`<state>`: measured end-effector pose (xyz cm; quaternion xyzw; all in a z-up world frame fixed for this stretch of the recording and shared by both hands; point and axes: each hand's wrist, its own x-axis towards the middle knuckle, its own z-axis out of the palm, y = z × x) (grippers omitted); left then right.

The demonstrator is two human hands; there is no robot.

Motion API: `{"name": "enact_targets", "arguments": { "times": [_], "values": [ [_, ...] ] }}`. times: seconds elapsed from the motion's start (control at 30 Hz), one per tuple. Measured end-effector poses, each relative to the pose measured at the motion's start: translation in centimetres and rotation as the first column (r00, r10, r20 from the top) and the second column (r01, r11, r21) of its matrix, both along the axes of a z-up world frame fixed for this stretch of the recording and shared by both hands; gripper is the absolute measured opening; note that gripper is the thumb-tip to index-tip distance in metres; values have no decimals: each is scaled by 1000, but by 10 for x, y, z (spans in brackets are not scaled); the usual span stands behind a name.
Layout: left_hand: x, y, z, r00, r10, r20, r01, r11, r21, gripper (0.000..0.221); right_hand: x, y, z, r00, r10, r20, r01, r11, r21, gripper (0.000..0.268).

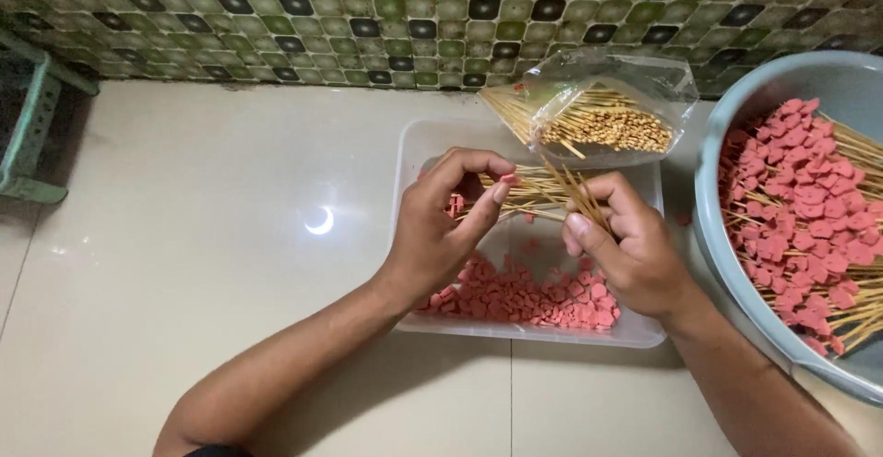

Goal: A person is manually skewering small pink decorative items onto wooden sticks, working from a container of items and a bundle of sticks.

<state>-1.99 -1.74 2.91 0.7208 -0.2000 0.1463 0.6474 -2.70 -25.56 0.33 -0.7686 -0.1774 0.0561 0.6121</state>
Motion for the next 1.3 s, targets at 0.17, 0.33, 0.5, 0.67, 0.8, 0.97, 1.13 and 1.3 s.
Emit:
{"name": "enact_targets", "arguments": {
  "times": [0.17, 0.33, 0.5, 0.67, 0.8, 0.97, 1.13, 1.3],
  "values": [
    [0, 0, -2, 999, 30, 21, -30, 999, 15, 17, 0, 1, 0, 1000, -5, 30, 5, 1000, -13, 17],
    [0, 0, -3, 999, 37, 21, -37, 999, 7, 17, 0, 2, 1, 999, -13, 35, 14, 1000, -26, 17],
    [0, 0, -4, 999, 28, 18, -28, 1000, 5, 17, 0, 2, -1, 999, -10, 50, 11, 999, -33, 16],
    [0, 0, -3, 999, 20, 33, -20, 1000, 19, 17, 0, 2, 5, 999, -17, 42, 20, 998, -61, 15],
    [-3, 0, 3, 996, 38, 86, -44, 997, 69, 17, -1, 3, 5, 999, -34, 37, 37, 997, -73, 15],
    [-4, -1, 3, 994, 45, 101, -55, 994, 95, 17, -2, 2, 4, 999, -27, 28, 28, 998, -50, 15],
    [-3, 0, 3, 993, 39, 109, -50, 994, 100, 19, -1, 3, 4, 999, -23, 37, 25, 998, -61, 15],
    [0, 1, -3, 978, 95, 184, -110, 992, 69, 16, 1, 4, 3, 996, -42, 76, 46, 997, -62, 15]
  ]
}}
